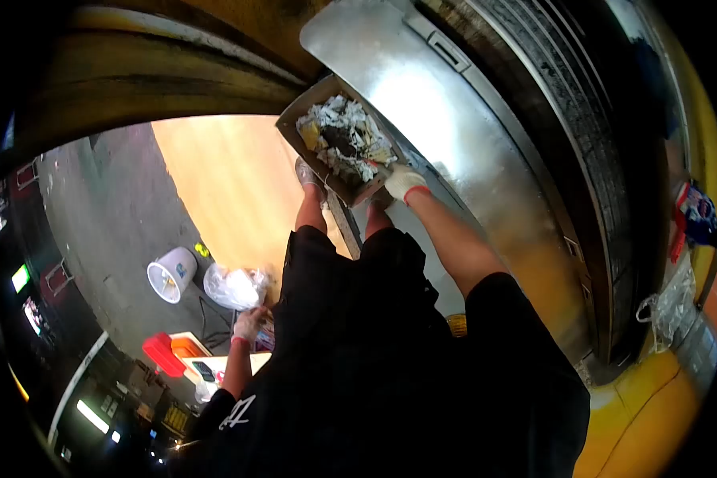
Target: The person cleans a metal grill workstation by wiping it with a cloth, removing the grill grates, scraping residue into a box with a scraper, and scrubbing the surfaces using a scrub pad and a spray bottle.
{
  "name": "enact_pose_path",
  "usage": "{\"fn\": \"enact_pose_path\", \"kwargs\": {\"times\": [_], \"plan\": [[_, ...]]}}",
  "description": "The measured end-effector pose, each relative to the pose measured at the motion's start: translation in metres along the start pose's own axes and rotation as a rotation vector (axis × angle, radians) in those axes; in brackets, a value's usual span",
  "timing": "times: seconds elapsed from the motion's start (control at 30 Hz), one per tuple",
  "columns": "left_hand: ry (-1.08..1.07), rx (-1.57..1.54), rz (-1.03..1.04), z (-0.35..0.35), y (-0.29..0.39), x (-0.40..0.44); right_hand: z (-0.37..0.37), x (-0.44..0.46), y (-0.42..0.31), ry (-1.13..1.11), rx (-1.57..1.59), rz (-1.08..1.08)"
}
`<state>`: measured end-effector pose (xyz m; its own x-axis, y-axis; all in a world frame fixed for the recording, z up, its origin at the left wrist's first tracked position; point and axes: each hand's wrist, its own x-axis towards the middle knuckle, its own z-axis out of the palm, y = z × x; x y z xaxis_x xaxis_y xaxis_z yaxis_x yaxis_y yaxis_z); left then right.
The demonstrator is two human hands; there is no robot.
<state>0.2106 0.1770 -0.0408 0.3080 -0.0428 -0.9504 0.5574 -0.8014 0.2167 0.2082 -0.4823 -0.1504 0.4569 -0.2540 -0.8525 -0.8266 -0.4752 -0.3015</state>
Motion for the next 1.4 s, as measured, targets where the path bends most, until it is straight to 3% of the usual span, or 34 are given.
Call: {"fn": "enact_pose_path", "kwargs": {"times": [0.07, 0.17, 0.2, 0.23, 0.33, 0.4, 0.43, 0.5, 0.57, 0.63, 0.7, 0.8, 0.83, 0.9, 0.93, 0.97, 1.03, 1.1, 1.17, 1.23, 1.3, 1.4], "plan": [[0.001, -0.213, -0.282, 0.041, 0.008, -0.047, -0.005, 0.015, -0.024, 0.002, -0.085, -0.032], [0.105, 0.092, -0.278, 0.086, 0.061, -0.112, -0.016, 0.026, -0.069, 0.039, -0.225, -0.119], [0.042, 0.229, -0.043, 0.085, 0.015, -0.109, -0.010, 0.027, -0.079, 0.149, -0.261, -0.163], [0.110, -0.083, -0.322, 0.095, 0.002, -0.110, 0.024, 0.061, -0.064, 0.382, -0.306, -0.344], [0.125, -0.017, -0.317, 0.112, -0.010, -0.121, 0.082, 0.075, -0.047, 0.377, -0.327, -0.339], [0.182, -0.118, -0.270, 0.125, -0.046, -0.116, 0.118, 0.093, -0.011, -0.180, -0.417, -0.264], [0.186, -0.133, -0.269, 0.130, -0.041, -0.119, 0.157, 0.120, 0.024, -0.170, -0.435, -0.226], [0.178, 0.163, -0.214, 0.134, 0.007, -0.137, 0.175, 0.127, 0.039, -0.155, -0.458, -0.192], [0.206, 0.071, -0.207, 0.142, -0.001, -0.146, 0.141, 0.087, 0.014, 0.034, -0.205, -0.081], [0.175, -0.004, -0.136, 0.149, -0.042, -0.134, 0.107, 0.044, 0.003, 0.153, 0.073, -0.144], [0.177, -0.025, -0.024, 0.156, -0.113, -0.106, 0.112, 0.030, 0.022, 0.000, 0.807, -0.002], [0.180, -0.093, -0.002, 0.153, -0.116, -0.097, 0.096, -0.057, 0.053, -0.337, 1.469, -0.106], [0.143, 0.013, 0.008, 0.149, -0.127, -0.084, 0.091, -0.096, 0.062, -0.463, 1.622, -0.137], [0.112, 0.173, 0.053, 0.144, -0.145, -0.057, 0.083, -0.175, 0.083, -0.747, 1.544, -0.328], [0.093, 0.176, 0.104, 0.138, -0.151, -0.048, 0.085, -0.210, 0.089, -0.782, 1.424, -0.434], [0.069, 0.183, 0.154, 0.133, -0.149, -0.046, 0.086, -0.250, 0.089, -0.733, 1.260, -0.448], [-0.026, -0.034, 0.179, 0.126, -0.175, -0.001, 0.099, -0.321, 0.084, -0.374, 0.833, -0.443], [-0.006, -0.012, 0.247, 0.111, -0.224, 0.085, 0.121, -0.368, 0.096, -0.103, 0.758, -0.364], [-0.216, -0.285, 0.052, 0.100, -0.173, 0.040, 0.133, -0.406, 0.122, 0.014, 0.660, -0.386], [-0.286, -0.381, 0.043, 0.097, -0.153, 0.049, 0.154, -0.412, 0.168, 0.244, 0.614, -0.278], [-0.116, -0.227, 0.060, 0.104, -0.117, 0.026, 0.175, -0.398, 0.231, 0.278, 0.567, -0.118], [-0.077, -0.198, 0.189, 0.132, -0.084, 0.012, 0.212, -0.402, 0.325, 0.350, 0.823, 0.131]]}}
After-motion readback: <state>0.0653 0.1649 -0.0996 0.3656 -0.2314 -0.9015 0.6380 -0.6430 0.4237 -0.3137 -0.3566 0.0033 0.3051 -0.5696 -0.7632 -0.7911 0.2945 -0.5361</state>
